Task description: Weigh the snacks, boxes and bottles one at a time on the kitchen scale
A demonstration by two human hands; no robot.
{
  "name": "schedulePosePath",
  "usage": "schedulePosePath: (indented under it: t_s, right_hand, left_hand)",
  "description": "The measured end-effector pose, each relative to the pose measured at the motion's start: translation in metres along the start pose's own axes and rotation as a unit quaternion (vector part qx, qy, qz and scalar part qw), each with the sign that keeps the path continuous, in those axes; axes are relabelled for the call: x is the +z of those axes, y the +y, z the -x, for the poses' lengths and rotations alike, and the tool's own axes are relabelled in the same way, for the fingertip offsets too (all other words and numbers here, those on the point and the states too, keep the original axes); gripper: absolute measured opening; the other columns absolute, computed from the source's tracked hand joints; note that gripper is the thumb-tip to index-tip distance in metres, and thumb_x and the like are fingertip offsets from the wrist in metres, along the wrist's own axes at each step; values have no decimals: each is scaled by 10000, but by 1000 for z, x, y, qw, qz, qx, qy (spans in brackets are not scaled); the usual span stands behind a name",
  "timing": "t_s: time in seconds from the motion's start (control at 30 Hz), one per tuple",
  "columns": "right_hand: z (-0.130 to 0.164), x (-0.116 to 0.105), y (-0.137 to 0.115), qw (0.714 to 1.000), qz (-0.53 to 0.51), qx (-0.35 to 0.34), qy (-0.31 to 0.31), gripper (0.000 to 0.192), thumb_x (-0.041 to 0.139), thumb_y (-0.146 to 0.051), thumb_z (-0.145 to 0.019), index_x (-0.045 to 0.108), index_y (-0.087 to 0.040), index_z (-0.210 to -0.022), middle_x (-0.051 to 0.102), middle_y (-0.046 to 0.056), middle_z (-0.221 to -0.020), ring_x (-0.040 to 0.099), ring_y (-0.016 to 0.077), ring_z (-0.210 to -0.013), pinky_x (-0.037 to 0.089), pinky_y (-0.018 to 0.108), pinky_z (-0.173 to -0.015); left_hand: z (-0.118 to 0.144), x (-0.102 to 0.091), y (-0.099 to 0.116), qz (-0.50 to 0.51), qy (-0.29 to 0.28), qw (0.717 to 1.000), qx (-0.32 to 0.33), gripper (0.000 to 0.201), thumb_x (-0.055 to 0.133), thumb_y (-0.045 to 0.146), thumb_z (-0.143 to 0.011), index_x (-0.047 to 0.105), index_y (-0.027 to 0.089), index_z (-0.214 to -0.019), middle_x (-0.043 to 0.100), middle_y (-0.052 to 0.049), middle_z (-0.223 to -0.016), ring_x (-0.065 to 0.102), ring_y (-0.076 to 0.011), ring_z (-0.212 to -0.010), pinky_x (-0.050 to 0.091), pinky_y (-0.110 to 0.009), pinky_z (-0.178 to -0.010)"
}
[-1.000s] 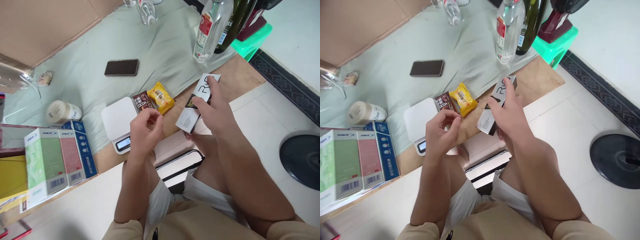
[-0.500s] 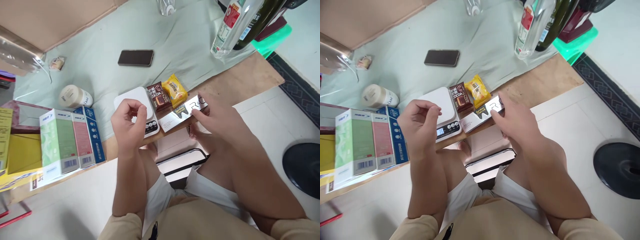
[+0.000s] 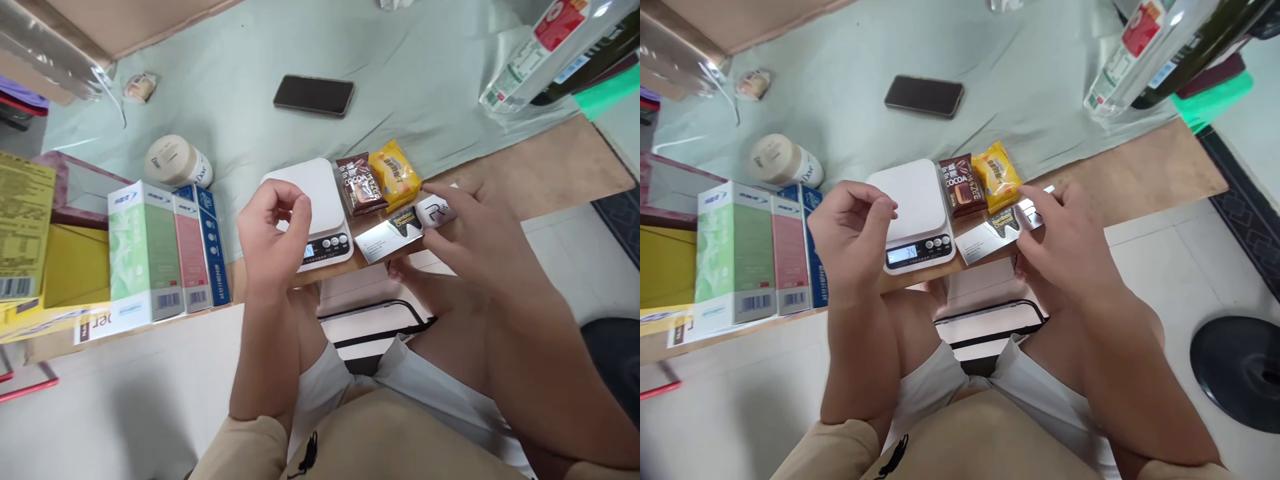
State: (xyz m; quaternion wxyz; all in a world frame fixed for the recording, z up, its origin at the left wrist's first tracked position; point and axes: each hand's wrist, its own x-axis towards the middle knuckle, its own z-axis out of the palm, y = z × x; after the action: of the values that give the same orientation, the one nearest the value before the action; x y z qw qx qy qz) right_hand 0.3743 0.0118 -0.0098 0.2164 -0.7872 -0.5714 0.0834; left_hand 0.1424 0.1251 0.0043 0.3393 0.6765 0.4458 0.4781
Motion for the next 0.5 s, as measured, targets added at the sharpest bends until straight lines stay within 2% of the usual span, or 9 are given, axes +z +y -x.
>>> schedulePosePath:
  t_s: [0.07, 0.13, 0.23, 0.4, 0.5]
  right_hand:
    - [1, 5, -1, 999, -9, -52, 5, 533, 588, -261, -805, 693, -273, -1328, 654, 153, -1185, 620, 358, -1176, 543, 583, -985]
    - [2, 9, 0, 996, -15, -87, -7, 423, 573, -244, -829, 706, -277, -1229, 647, 126, -1346, 562, 395, -1342, 470, 643, -1114]
    - [2, 15, 4, 992, -22, -111, -48, 397, 539, -168, -797, 669, -282, -1154, 709, 74, -1312, 480, 415, -1480, 368, 699, -1209]
    - [1, 18, 0, 995, 14, -85, -54, 466, 433, -52, -754, 667, -249, -1106, 731, 101, -1232, 598, 380, -1338, 426, 683, -1130]
    - [1, 18, -5, 995, 30, -74, -67, 555, 422, -32, -734, 676, -271, -1165, 725, 96, -1219, 602, 381, -1285, 415, 683, -1110]
  left_hand:
    - [1, -4, -1, -2, -4, 1000, -11, 128, 667, 133, -841, 624, 208, -746, 645, 17, -713, 606, -115, -678, 503, -261, -630]
    - [1, -7, -3, -3, -4, 1000, -21, 143, 643, 118, -850, 623, 208, -741, 646, 14, -712, 606, -116, -683, 497, -262, -629]
    - [2, -11, -6, -7, -7, 999, -34, 169, 629, 101, -853, 608, 217, -733, 637, 14, -705, 599, -123, -686, 480, -268, -611]
    - [5, -19, -6, -17, -27, 999, -38, 172, 636, 123, -872, 589, 221, -738, 642, 13, -718, 599, -124, -703, 500, -268, -638]
    - [8, -24, -5, -27, -31, 999, -32, 166, 624, 120, -876, 601, 217, -743, 651, 23, -727, 602, -110, -706, 504, -253, -649]
